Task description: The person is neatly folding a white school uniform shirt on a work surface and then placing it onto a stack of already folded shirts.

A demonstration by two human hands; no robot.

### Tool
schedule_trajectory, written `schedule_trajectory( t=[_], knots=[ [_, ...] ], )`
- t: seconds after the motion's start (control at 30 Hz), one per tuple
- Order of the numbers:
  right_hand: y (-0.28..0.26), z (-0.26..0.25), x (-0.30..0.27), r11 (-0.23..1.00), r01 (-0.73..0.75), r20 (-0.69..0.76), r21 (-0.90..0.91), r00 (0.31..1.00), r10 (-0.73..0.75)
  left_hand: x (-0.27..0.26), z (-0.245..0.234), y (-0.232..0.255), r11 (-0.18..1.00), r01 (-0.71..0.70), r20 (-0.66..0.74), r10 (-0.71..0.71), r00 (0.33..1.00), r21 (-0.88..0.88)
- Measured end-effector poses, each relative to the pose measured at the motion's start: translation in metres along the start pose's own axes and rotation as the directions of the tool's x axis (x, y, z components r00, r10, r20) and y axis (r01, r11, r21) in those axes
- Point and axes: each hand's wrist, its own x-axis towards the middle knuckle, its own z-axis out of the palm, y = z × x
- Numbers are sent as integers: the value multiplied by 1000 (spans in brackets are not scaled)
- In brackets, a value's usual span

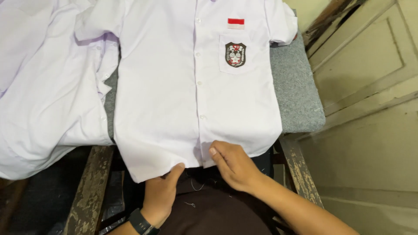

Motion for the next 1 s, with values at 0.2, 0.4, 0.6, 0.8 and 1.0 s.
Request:
schedule_trajectory(
  t=[0.2,0.4,0.6,0.8,1.0],
  knots=[
    [-8,-120,-27,764,-469,320,-443,714,623,24,-16,-48,961,-85,23,94,995,-262],
    [47,-137,-41,531,-762,24,-370,564,826,55,-43,-118,924,-44,142,105,984,-381],
    [61,-120,-33,688,-702,352,184,701,621,38,-33,-82,834,65,66,-35,997,-548],
    [42,-107,-47,462,-777,284,427,600,748,-11,25,-20,832,504,268,-444,855,-231],
    [59,-108,-71,460,-589,320,665,781,537,-30,78,7,723,673,496,-532,686,-156]
  ],
)
